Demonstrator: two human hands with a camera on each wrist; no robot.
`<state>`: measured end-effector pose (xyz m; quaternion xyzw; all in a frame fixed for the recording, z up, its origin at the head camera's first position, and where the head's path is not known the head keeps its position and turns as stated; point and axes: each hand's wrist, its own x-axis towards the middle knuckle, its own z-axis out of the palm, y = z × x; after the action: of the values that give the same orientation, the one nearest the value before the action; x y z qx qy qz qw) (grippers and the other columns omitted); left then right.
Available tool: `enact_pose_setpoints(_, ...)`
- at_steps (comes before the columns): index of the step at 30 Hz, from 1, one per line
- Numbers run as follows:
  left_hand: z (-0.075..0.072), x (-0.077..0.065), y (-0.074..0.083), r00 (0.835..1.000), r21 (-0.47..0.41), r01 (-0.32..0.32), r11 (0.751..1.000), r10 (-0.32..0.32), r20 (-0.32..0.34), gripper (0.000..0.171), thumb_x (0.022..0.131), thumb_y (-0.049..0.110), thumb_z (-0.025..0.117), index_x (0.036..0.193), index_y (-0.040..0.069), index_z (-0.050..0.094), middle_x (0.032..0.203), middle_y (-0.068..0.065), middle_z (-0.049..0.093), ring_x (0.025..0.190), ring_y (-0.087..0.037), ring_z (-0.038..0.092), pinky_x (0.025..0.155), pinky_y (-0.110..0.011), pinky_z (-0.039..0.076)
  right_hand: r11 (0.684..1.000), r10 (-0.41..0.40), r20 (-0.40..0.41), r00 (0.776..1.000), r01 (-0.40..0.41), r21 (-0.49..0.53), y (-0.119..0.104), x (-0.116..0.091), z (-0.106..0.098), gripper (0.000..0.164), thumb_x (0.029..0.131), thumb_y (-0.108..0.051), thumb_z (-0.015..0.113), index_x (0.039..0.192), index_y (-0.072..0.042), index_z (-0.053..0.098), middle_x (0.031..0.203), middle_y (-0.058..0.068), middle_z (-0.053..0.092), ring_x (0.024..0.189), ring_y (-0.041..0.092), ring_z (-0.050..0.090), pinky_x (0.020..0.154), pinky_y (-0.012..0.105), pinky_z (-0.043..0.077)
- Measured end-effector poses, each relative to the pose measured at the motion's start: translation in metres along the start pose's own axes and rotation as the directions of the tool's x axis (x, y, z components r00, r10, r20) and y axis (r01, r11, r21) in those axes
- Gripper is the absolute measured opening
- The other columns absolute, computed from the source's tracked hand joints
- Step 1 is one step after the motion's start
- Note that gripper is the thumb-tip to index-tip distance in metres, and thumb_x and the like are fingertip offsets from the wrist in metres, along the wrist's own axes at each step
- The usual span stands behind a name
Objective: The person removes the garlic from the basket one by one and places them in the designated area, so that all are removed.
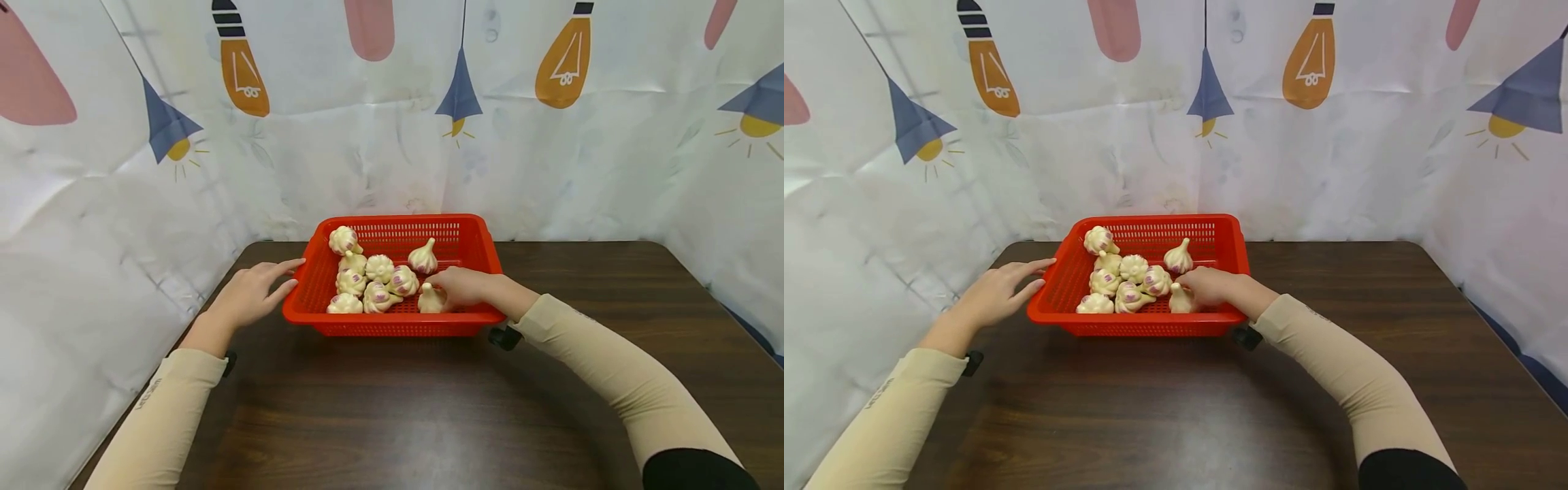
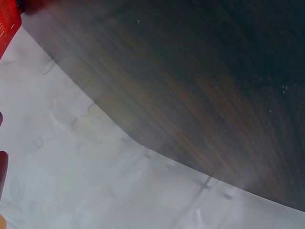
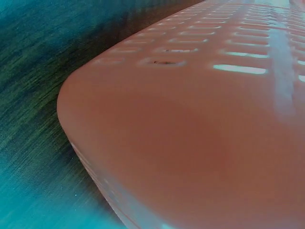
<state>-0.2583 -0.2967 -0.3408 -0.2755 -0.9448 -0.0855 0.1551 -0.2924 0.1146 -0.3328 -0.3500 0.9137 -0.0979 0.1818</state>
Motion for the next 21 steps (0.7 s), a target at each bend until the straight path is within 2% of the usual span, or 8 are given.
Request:
enact_pose_setpoints(9, -0.001, 0.000, 0.000, 1.000, 0.006, 0.003, 1.000, -0.003, 0.008, 0.047, 0.103, 0.028, 0.062, 0.147, 0.013, 0.055, 0.124, -0.024, 0.068, 0.108, -0.042, 0.065, 0.089, -0.061, 0.053, 0.999, -0.031, -0.022, 0.999, 0.032, 0.015, 0.001, -0.004, 0.000, 0.043, 0.090, -0.012, 0.079, 0.130, -0.004, 0.065, 0.078, 0.000, 0.051, 0.075, 0.016, 0.047, 0.066, 0.027, 0.038)
enact_pose_setpoints(13, -0.001, 0.000, 0.000, 1.000, 0.007, 0.008, 1.000, -0.008, 0.012, 0.047, 0.103, 0.029, 0.062, 0.147, 0.014, 0.055, 0.124, -0.024, 0.067, 0.108, -0.042, 0.066, 0.088, -0.061, 0.053, 0.997, -0.069, -0.059, 0.996, 0.070, 0.025, 0.002, -0.007, -0.003, 0.036, 0.089, -0.014, 0.080, 0.120, -0.003, 0.067, 0.075, -0.001, 0.049, 0.071, 0.015, 0.045, 0.065, 0.027, 0.037)
enact_pose_setpoints(15, -0.001, 0.000, 0.001, 1.000, 0.007, 0.011, 1.000, -0.011, 0.014, 0.047, 0.103, 0.029, 0.062, 0.147, 0.014, 0.055, 0.124, -0.024, 0.068, 0.107, -0.042, 0.066, 0.088, -0.061, 0.053, 0.996, -0.081, -0.077, 0.994, 0.084, 0.034, 0.002, -0.009, -0.004, 0.038, 0.088, -0.015, 0.081, 0.121, -0.003, 0.066, 0.075, -0.001, 0.049, 0.071, 0.014, 0.044, 0.065, 0.027, 0.037)
enact_pose_setpoints(21, -0.002, 0.000, 0.001, 1.000, 0.011, 0.014, 1.000, -0.014, 0.014, 0.047, 0.103, 0.030, 0.061, 0.147, 0.013, 0.055, 0.124, -0.025, 0.067, 0.107, -0.043, 0.065, 0.088, -0.062, 0.053, 0.994, -0.068, -0.119, 0.991, 0.077, 0.078, 0.000, -0.019, -0.013, 0.038, 0.085, -0.016, 0.085, 0.116, -0.004, 0.066, 0.075, -0.001, 0.053, 0.069, 0.014, 0.047, 0.063, 0.027, 0.040)
